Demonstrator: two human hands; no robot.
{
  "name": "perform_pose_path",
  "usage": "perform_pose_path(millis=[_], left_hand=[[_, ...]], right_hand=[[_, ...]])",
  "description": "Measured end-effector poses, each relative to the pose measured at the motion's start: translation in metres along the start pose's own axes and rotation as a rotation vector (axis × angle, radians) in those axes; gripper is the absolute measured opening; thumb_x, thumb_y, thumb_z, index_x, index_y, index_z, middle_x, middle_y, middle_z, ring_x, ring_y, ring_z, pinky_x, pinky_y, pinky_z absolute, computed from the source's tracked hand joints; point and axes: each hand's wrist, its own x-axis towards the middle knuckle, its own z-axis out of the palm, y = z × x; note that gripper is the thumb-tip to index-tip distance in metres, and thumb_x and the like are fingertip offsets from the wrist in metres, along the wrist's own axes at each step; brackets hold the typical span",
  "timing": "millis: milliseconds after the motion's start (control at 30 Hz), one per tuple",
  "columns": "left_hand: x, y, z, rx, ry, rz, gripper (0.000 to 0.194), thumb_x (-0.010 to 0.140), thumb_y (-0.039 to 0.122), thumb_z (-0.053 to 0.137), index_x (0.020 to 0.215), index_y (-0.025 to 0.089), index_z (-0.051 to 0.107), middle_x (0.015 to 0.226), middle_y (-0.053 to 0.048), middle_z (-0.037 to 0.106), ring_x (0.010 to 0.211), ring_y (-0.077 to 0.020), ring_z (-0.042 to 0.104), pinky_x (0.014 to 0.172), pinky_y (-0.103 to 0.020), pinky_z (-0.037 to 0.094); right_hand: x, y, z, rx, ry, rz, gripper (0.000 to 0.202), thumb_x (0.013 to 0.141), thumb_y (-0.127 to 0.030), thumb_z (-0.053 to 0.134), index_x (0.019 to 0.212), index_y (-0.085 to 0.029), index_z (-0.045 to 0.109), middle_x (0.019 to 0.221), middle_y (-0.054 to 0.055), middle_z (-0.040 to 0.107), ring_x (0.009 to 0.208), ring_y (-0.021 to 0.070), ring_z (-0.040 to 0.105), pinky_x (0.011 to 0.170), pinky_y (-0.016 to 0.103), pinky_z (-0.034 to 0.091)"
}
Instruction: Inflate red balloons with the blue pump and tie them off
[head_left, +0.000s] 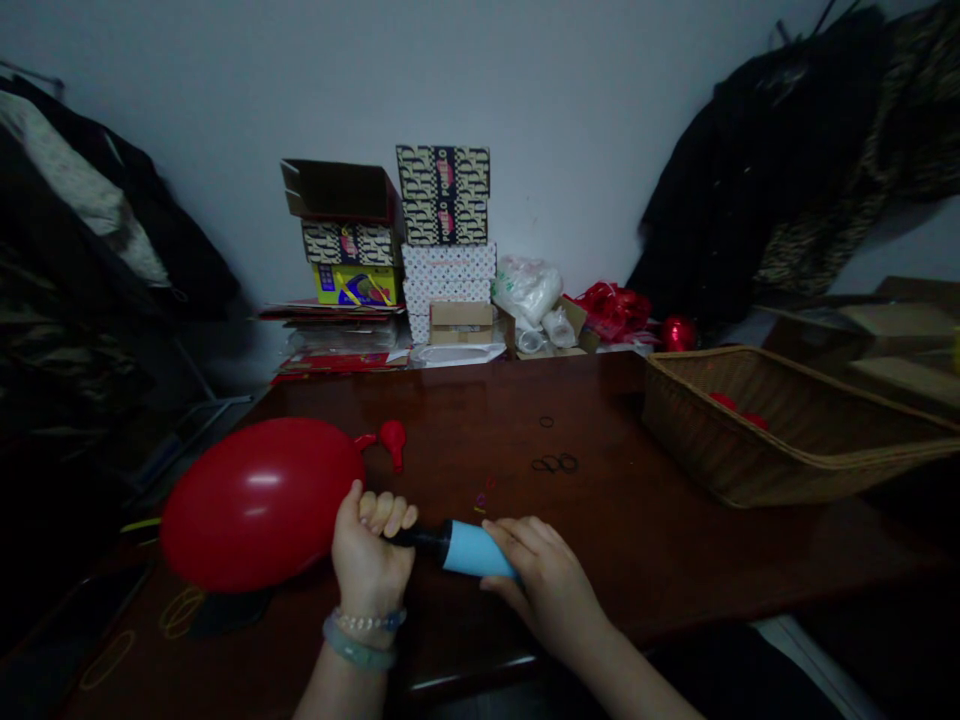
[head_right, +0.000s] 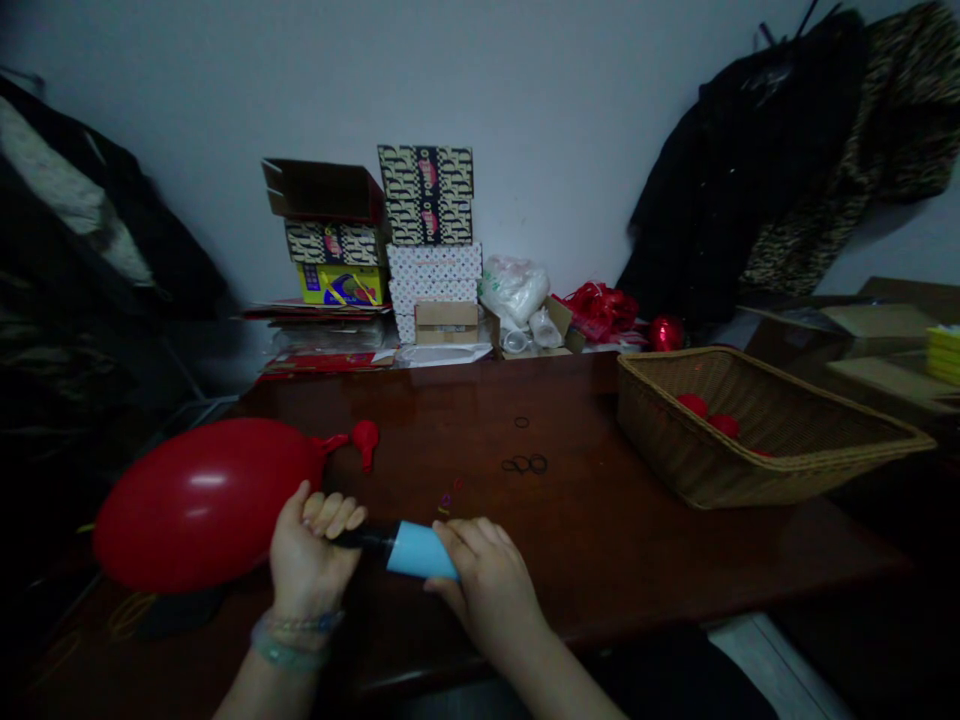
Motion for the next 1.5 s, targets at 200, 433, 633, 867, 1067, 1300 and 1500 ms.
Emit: perform_pose_path(millis=[200,433,633,867,1067,1300,1500], left_hand=[[0.011,0.032,-0.01,-0.029,0.03,0.084,0.043,0.08,0.02,0.053,0.056,0.02,0.017,0.041,0.008,0.022,0.034,-0.0076,0.024,0.039,-0.024,0.027],[0.019,0.051,-0.018,-0.046,0.06,0.13,0.042,0.08,0.017,0.05,0.056,0.02,0.016,0.04,0.008,0.022,0.034,-0.0078,0.023,0.039,-0.024,0.027],[0.015,0.029,-0.011,-0.037,0.019,0.067,0.045,0.079,0.017,0.054,0.056,0.02,0.016,0.041,0.008,0.022,0.034,-0.0074,0.024,0.039,-0.024,0.026],[0.006,0.007,-0.008,0.012,-0.013,-0.02,0.047,0.079,0.022,0.058,0.056,0.021,0.017,0.041,0.009,0.021,0.034,-0.0072,0.023,0.04,-0.024,0.027],[0.011,0.021,-0.007,0.036,0.011,0.03,0.045,0.078,0.022,0.057,0.055,0.02,0.018,0.041,0.008,0.022,0.034,-0.0077,0.022,0.039,-0.024,0.027],[0.016,0.051,-0.011,-0.004,0.034,0.137,0.044,0.079,0.02,0.053,0.055,0.02,0.017,0.04,0.008,0.022,0.034,-0.0076,0.023,0.039,-0.024,0.027],[0.015,0.042,-0.012,-0.009,0.026,0.105,0.045,0.079,0.02,0.054,0.055,0.02,0.016,0.04,0.008,0.021,0.033,-0.0076,0.023,0.039,-0.024,0.027]], right_hand=[[0.003,0.018,-0.008,0.001,0.012,-0.043,0.053,0.082,-0.037,0.066,0.132,-0.024,0.05,0.121,0.009,0.061,0.103,0.024,0.056,0.09,0.04,0.046],[0.002,0.03,-0.012,-0.028,0.017,-0.047,0.054,0.081,-0.036,0.068,0.131,-0.025,0.05,0.118,0.009,0.062,0.102,0.0248,0.056,0.088,0.041,0.047],[0.0,0.012,-0.007,-0.022,0.035,-0.039,0.05,0.082,-0.032,0.067,0.129,-0.021,0.052,0.119,0.011,0.061,0.102,0.0265,0.055,0.089,0.043,0.045],[0.0,-0.011,0.009,0.051,0.047,0.042,0.053,0.08,-0.031,0.07,0.129,-0.021,0.052,0.119,0.008,0.061,0.103,0.0257,0.054,0.09,0.041,0.045],[0.001,0.002,0.012,0.088,0.05,-0.007,0.054,0.081,-0.031,0.068,0.132,-0.024,0.049,0.121,0.009,0.06,0.106,0.0251,0.054,0.092,0.04,0.045],[-0.001,0.031,-0.003,0.071,0.061,-0.078,0.052,0.083,-0.037,0.066,0.131,-0.024,0.05,0.117,0.009,0.062,0.101,0.0237,0.057,0.087,0.039,0.048],[-0.004,0.023,0.002,0.083,0.079,-0.057,0.048,0.084,-0.034,0.064,0.13,-0.025,0.051,0.118,0.01,0.061,0.102,0.025,0.056,0.089,0.042,0.047]])
